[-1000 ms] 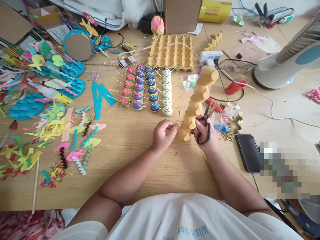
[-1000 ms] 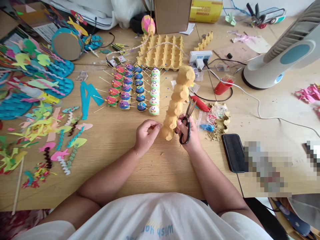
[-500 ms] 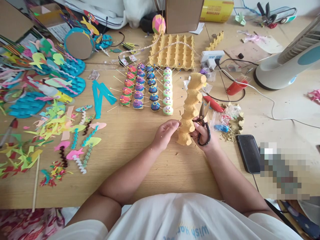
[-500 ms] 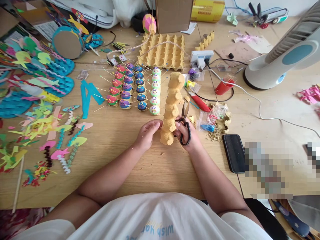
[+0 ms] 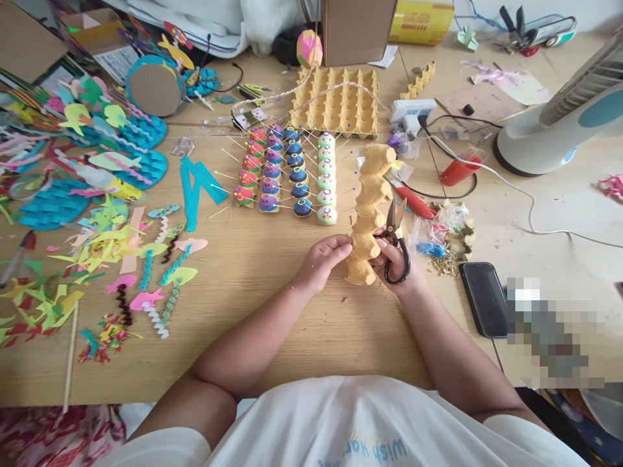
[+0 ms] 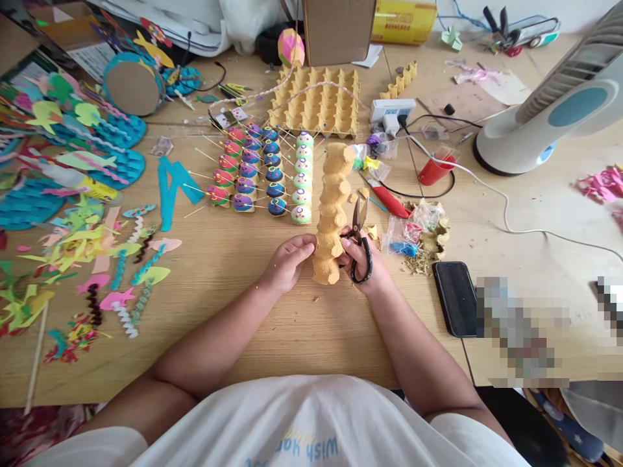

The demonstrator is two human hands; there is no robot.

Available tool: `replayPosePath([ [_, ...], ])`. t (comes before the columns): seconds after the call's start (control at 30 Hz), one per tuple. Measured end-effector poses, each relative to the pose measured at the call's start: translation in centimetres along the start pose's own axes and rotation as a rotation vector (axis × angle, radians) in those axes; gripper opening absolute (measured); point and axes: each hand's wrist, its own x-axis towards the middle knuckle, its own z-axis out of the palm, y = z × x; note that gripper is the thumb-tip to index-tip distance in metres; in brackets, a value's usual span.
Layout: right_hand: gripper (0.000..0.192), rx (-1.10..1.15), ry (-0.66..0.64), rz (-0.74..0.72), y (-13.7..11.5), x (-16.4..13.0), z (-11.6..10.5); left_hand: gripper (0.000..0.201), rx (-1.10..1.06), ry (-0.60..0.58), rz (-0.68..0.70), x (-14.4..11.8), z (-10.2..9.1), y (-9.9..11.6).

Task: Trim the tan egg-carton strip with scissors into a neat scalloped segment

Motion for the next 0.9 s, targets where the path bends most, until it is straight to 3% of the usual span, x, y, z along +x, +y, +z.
replayPosePath([
  [0.9,0.042,-0.110,0.054,-0.003,-0.29,-0.23,0.80,0.025,0.031,0.006,-0.031,0.04,-0.20,-0.10],
])
